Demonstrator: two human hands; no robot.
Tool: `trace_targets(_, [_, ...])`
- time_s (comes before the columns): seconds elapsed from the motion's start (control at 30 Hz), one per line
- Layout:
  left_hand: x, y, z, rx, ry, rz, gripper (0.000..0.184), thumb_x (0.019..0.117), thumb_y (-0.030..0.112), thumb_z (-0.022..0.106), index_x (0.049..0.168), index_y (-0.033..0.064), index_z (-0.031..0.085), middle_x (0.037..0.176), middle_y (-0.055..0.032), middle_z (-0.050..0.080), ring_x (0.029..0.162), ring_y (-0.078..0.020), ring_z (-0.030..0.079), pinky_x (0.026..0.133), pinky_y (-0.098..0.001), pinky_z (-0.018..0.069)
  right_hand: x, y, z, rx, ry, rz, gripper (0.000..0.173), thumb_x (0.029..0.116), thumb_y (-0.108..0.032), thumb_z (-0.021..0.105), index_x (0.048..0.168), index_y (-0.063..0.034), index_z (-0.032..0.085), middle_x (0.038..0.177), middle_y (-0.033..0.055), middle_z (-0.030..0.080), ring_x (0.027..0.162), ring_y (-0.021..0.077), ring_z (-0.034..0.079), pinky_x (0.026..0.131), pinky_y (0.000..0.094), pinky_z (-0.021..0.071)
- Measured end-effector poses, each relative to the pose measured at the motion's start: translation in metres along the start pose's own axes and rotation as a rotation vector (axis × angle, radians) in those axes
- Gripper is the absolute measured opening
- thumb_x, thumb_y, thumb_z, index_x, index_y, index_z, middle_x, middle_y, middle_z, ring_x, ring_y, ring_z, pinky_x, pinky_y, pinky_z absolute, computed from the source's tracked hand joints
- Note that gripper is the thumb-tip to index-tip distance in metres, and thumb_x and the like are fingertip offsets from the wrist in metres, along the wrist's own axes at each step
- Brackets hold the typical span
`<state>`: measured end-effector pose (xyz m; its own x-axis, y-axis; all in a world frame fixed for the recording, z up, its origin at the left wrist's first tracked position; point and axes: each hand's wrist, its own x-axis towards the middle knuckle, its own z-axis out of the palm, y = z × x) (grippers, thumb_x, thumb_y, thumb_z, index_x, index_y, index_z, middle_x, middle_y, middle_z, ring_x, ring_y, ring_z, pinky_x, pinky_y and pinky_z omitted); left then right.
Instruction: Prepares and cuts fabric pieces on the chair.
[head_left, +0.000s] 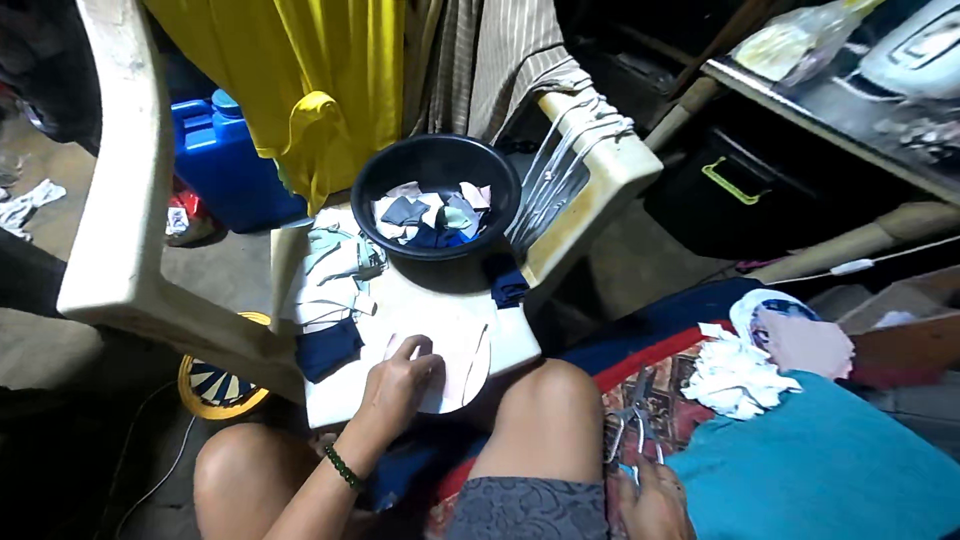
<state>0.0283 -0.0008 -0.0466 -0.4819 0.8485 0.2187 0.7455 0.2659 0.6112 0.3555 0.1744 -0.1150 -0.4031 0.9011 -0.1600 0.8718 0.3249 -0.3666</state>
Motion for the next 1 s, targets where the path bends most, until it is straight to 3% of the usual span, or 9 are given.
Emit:
trace_targets(0.17, [-0.001,-0.004,0.003,0.002,0.030,-0.028,0.020,0.0868,0.006,0.076,0.106,0.0085,0.080,0.130,-0.0212,0.066,0.089,-0.0357,0.074,0.070,-0.0518,0.0610,0.002,-0.008,0.005,-0.047,-0.066,0.178,0.062,0.1015,-0.020,0.060,0.153,0.0075,0.038,0.140,0.0412,0.047,0.118,0.0585,0.057,0.093,0.0700,0.0479])
trace_targets(0.23, [-0.001,-0.006,0.003,0.009,0.019,-0.028,0.020,0.0879,0.006,0.075,0.107,0.0097,0.080,0.132,-0.0204,0.065,0.093,-0.0368,0.074,0.072,-0.0539,0.0612,0.000,-0.006,0.011,-0.016,-0.007,0.190,0.056,0.1008,-0.020,0.062,0.147,0.0073,0.047,0.138,0.0398,0.049,0.114,0.0559,0.060,0.092,0.0673,0.0504])
trace_targets(0.33, [-0.003,-0.008,0.002,0.026,-0.018,-0.011,0.021,0.0897,0.005,0.073,0.109,0.0106,0.080,0.134,-0.0202,0.064,0.097,-0.0385,0.072,0.073,-0.0567,0.0601,-0.004,-0.004,0.008,0.059,-0.004,0.206,0.049,0.1015,-0.022,0.061,0.142,0.0060,0.054,0.138,0.0352,0.051,0.117,0.0487,0.061,0.097,0.0593,0.0521])
trace_targets(0.5, [0.001,-0.006,-0.003,0.065,-0.011,0.037,0.021,0.0872,0.002,0.075,0.107,0.0093,0.080,0.131,-0.0217,0.065,0.090,-0.0402,0.072,0.067,-0.0591,0.0577,0.005,-0.007,0.004,0.081,0.020,0.196,0.054,0.1035,-0.022,0.057,0.149,0.0046,0.047,0.139,0.0319,0.053,0.120,0.0453,0.061,0.100,0.0557,0.0506])
trace_targets(0.67, [0.001,-0.002,0.002,0.057,-0.029,-0.038,0.020,0.0915,0.003,0.071,0.107,0.0107,0.081,0.133,-0.0192,0.066,0.093,-0.0401,0.073,0.071,-0.0582,0.0599,0.035,-0.028,-0.012,0.018,-0.113,0.336,0.072,0.0969,-0.034,0.068,0.152,0.0034,0.041,0.135,0.0321,0.059,0.123,0.0484,0.060,0.100,0.0652,0.0459])
trace_targets(0.8, [0.001,-0.001,0.003,0.014,0.016,-0.022,0.021,0.0896,0.001,0.070,0.106,0.0088,0.080,0.130,-0.0185,0.068,0.087,-0.0359,0.075,0.071,-0.0537,0.0614,0.064,-0.012,-0.015,0.279,-0.115,0.417,0.072,0.0854,-0.010,0.077,0.148,0.0052,0.044,0.122,0.0368,0.062,0.112,0.0520,0.062,0.094,0.0680,0.0467])
trace_targets(0.87, [0.002,0.001,0.004,-0.021,0.045,0.010,0.021,0.0882,0.001,0.072,0.107,0.0057,0.079,0.128,-0.0188,0.068,0.087,-0.0341,0.075,0.071,-0.0519,0.0617,0.071,0.002,-0.020,0.648,-0.075,0.506,0.045,0.0917,0.005,0.061,0.136,0.0053,0.052,0.101,0.0221,0.065,0.082,0.0281,0.065,0.071,0.0446,0.0553])
trace_targets(0.93, [0.005,0.003,0.007,-0.042,0.082,0.053,0.020,0.0878,0.002,0.072,0.107,0.0032,0.078,0.126,-0.0193,0.069,0.082,-0.0314,0.075,0.068,-0.0488,0.0618,0.063,0.001,-0.039,1.149,-0.073,0.574,0.016,0.0944,0.004,0.041,0.104,-0.0064,0.050,0.067,0.0008,0.058,0.050,0.0077,0.056,0.044,0.0225,0.0481])
trace_targets(1.0, [0.011,0.006,0.012,-0.063,0.092,0.086,0.019,0.0890,0.004,0.071,0.107,0.0022,0.078,0.125,-0.0200,0.070,0.079,-0.0305,0.075,0.066,-0.0469,0.0616,0.048,-0.002,-0.058,1.506,-0.202,0.355,0.018,0.0890,0.001,0.041,0.093,-0.0138,0.051,0.066,-0.0046,0.059,0.047,0.0013,0.051,0.042,0.0152,0.0419])
